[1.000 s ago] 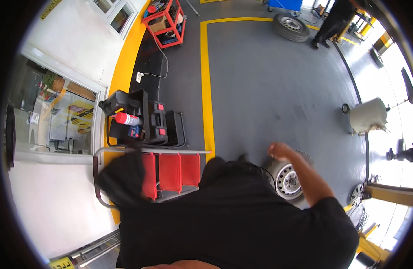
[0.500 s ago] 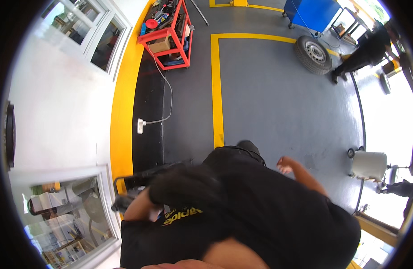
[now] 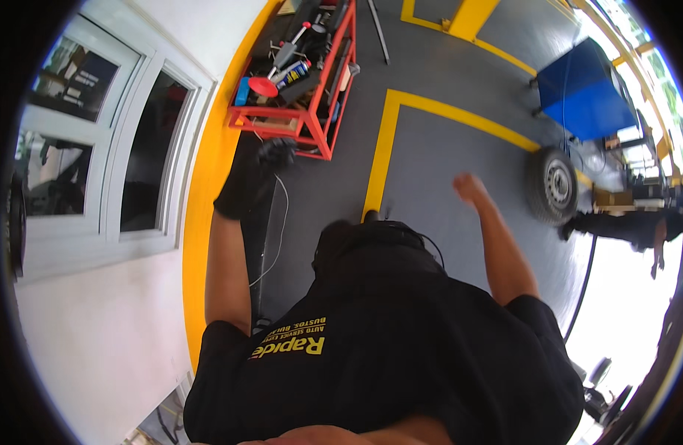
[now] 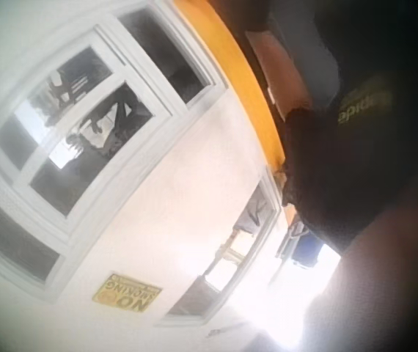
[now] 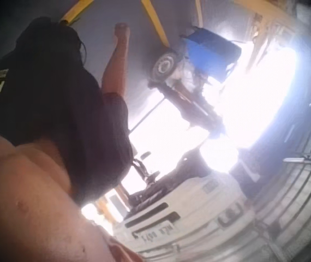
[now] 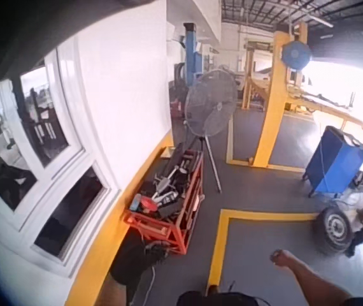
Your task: The person retrieves a caliper from a tool cart and measures the thickness of brake pads and rotors on a vehicle elevated on a lift. The person records the measurements on a clipboard and continues measuring different components.
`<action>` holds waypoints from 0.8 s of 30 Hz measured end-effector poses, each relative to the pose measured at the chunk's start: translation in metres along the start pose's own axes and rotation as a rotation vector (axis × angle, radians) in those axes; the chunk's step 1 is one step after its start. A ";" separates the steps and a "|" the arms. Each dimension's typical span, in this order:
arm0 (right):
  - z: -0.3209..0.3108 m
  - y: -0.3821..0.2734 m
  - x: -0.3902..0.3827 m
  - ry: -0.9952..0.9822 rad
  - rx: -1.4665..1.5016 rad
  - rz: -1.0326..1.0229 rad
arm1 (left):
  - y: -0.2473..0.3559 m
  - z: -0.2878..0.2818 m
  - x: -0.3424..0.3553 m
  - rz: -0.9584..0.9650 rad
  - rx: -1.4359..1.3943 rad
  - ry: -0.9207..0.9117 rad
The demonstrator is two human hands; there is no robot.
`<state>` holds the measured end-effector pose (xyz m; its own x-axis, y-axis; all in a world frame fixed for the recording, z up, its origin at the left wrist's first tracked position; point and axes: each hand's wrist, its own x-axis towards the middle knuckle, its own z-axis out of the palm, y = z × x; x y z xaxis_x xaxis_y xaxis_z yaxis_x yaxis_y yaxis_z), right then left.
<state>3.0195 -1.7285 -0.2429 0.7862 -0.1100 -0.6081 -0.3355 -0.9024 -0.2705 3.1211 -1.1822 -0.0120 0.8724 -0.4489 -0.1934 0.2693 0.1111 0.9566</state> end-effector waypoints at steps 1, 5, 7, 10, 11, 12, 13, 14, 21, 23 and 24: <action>-0.040 0.010 0.047 0.598 -0.107 -0.282 | -0.010 -0.032 0.074 -0.014 -0.153 0.073; -0.316 -0.273 0.152 0.391 0.002 -0.324 | -0.025 -0.167 0.254 0.143 0.350 0.379; -0.383 -0.355 0.233 0.408 -0.016 -0.604 | -0.055 -0.234 0.333 0.170 0.646 0.531; -0.426 -0.444 0.360 0.204 0.130 -0.722 | -0.078 -0.290 0.435 0.145 1.551 0.536; -0.430 -0.458 0.401 0.151 0.099 -0.701 | -0.080 -0.272 0.462 0.095 1.514 0.594; -0.439 -0.473 0.440 0.107 0.070 -0.690 | -0.072 -0.250 0.490 0.051 1.485 0.661; -0.444 -0.498 0.479 0.161 0.004 -0.750 | -0.073 -0.249 0.510 -0.061 1.401 0.779; -0.443 -0.517 0.521 0.208 -0.061 -0.806 | -0.074 -0.247 0.530 -0.167 1.311 0.899; -0.420 -0.631 0.743 0.217 -0.406 -0.613 | -0.139 -0.283 0.553 -0.680 0.919 0.724; -0.423 -0.640 0.761 0.164 -0.511 -0.539 | -0.120 -0.275 0.553 -0.731 0.764 0.809; -0.421 -0.640 0.763 0.142 -0.551 -0.522 | -0.113 -0.258 0.554 -0.713 0.600 1.028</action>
<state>4.0526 -1.4098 -0.2196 0.8432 0.3680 -0.3919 0.3746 -0.9251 -0.0627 3.6788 -1.2152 -0.2837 0.5979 0.6299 -0.4956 0.7931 -0.3752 0.4798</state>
